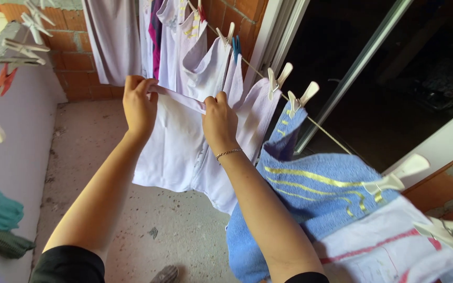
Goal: The person takes wet garments from a blue tub, shakes them out, and hangs them on a clothesline using clothespins. Items include a light blue towel, a light blue shirt, a white towel, and a green patterned skirt. The person secures each item with multiple clips along the line.
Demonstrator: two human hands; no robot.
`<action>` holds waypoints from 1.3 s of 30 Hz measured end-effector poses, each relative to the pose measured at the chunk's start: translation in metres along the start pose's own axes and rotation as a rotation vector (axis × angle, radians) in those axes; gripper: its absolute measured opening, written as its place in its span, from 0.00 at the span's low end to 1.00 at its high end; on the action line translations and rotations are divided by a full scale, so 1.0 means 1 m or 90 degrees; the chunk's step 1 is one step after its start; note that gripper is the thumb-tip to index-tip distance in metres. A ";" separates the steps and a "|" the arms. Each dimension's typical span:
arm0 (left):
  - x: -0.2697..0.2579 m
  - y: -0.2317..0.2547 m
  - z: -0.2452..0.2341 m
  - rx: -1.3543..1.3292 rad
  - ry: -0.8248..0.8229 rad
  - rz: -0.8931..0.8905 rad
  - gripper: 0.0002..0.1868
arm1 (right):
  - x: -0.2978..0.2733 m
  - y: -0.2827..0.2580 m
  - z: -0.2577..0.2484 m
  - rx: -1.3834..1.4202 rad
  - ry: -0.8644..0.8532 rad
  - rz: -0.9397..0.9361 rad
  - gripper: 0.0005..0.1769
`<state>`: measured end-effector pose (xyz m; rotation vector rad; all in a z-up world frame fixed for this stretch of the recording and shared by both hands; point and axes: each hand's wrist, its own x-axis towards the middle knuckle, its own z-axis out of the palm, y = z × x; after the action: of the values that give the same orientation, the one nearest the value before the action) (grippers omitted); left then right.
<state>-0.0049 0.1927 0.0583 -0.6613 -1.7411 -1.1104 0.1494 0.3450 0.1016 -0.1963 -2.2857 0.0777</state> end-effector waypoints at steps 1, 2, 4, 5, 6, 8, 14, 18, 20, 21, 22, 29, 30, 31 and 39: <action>0.009 -0.004 0.006 -0.007 0.001 0.003 0.17 | 0.008 0.003 0.004 -0.005 0.004 0.003 0.08; 0.018 -0.009 0.012 0.013 0.016 -0.001 0.16 | 0.017 0.005 0.008 -0.023 -0.007 0.004 0.06; 0.036 -0.020 0.024 0.027 0.030 -0.001 0.14 | 0.034 0.007 0.017 -0.044 -0.014 0.010 0.04; 0.046 -0.025 0.030 0.037 0.041 -0.017 0.12 | 0.044 0.006 0.021 -0.041 -0.029 0.025 0.04; 0.057 -0.030 0.036 0.044 0.051 -0.032 0.11 | 0.055 0.004 0.024 -0.039 -0.043 0.040 0.05; 0.074 -0.072 0.072 0.025 0.032 -0.034 0.09 | 0.078 0.003 0.037 -0.006 -0.036 0.060 0.06; 0.146 -0.086 0.111 -0.442 -0.151 -0.255 0.12 | 0.149 -0.015 0.034 0.345 -0.059 0.208 0.14; 0.201 -0.061 0.105 -0.635 -0.275 -0.381 0.17 | 0.193 -0.035 0.013 0.561 -0.007 0.252 0.16; 0.224 -0.066 0.122 -0.671 -0.282 -0.361 0.17 | 0.217 -0.033 0.014 0.594 0.026 0.258 0.16; 0.236 -0.067 0.130 -0.703 -0.282 -0.341 0.17 | 0.230 -0.031 0.014 0.630 0.055 0.259 0.17; 0.248 -0.062 0.134 -0.709 -0.287 -0.338 0.17 | 0.240 -0.030 0.012 0.625 0.061 0.261 0.17; 0.301 -0.028 0.158 -0.768 -0.367 -0.330 0.19 | 0.292 -0.012 -0.005 0.507 0.128 0.256 0.23; 0.305 -0.025 0.162 -0.782 -0.380 -0.315 0.18 | 0.298 -0.008 -0.005 0.490 0.126 0.256 0.23; 0.309 -0.025 0.180 -0.789 -0.383 -0.311 0.18 | 0.302 0.000 -0.005 0.483 0.132 0.256 0.23; 0.303 -0.021 0.273 -0.950 -0.497 -0.433 0.19 | 0.322 0.065 0.004 0.247 0.134 0.424 0.19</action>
<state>-0.2630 0.4151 0.2829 -1.5681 -1.4505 -2.9846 -0.0555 0.4632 0.3291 -0.7134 -1.8659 0.7942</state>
